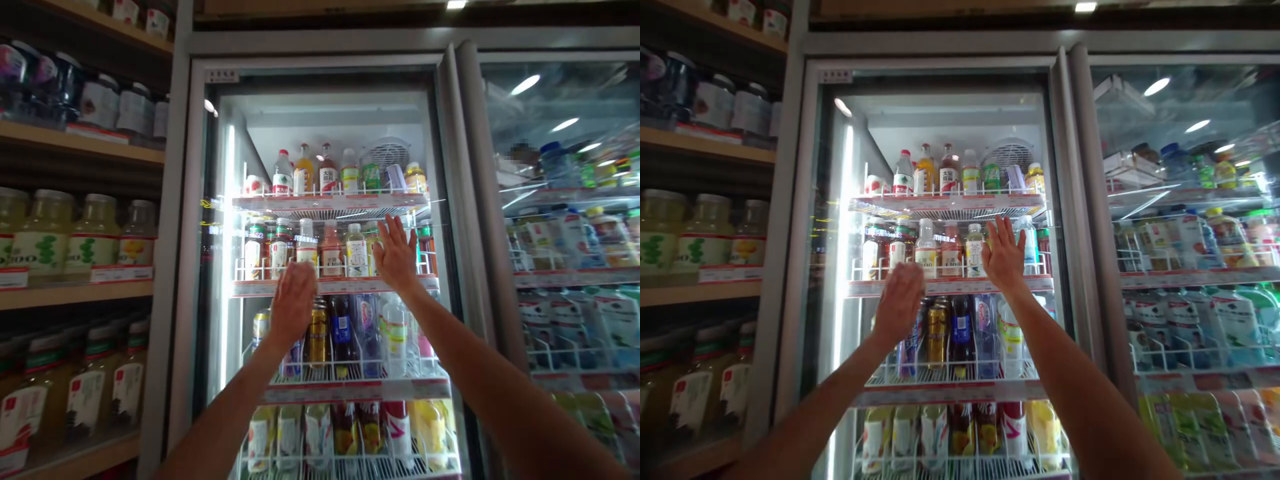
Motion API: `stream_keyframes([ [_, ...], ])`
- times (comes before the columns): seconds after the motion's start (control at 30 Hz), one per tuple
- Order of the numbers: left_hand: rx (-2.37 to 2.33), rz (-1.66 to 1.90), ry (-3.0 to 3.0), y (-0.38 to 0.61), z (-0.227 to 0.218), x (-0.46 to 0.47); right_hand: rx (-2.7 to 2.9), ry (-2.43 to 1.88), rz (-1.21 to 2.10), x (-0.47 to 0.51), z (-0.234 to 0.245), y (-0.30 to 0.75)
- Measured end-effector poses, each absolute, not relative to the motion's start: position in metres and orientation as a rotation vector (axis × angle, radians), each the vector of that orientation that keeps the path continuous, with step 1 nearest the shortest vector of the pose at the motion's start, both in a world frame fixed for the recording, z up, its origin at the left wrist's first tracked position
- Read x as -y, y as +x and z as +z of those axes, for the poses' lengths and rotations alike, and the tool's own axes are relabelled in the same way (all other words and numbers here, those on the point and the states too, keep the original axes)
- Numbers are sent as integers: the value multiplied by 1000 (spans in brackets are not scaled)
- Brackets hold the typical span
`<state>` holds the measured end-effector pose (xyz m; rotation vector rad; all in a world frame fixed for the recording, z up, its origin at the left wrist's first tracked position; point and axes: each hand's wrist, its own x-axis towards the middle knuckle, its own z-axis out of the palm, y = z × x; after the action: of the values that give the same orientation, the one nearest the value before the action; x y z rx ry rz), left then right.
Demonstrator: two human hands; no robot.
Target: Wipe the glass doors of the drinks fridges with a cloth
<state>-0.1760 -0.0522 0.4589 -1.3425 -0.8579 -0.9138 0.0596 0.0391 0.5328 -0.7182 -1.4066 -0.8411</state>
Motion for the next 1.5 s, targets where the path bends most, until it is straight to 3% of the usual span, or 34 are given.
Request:
stream_keyframes([
  [0.1, 800, -728, -1455, -178, 446, 54, 1412, -695, -837, -40, 534, 61],
  [0.33, 927, -1197, -1012, -241, 467, 72, 1418, -699, -863, -35, 518, 58],
  [0.57, 811, -737, -1452, -187, 438, 59, 1418, -693, -898, -31, 488, 44],
  [0.8, 942, -1237, -1007, -232, 475, 63, 1436, -715, -873, -29, 490, 41],
  [1.07, 739, -672, -1534, -140, 423, 42, 1445, -669, -865, -30, 489, 46],
  [1.33, 939, -1148, -1066, -230, 440, 74, 1439, -664, -852, -31, 488, 45],
  [1.5, 867, -827, -1415, -166, 419, 53, 1438, -646, -842, -32, 487, 47],
])
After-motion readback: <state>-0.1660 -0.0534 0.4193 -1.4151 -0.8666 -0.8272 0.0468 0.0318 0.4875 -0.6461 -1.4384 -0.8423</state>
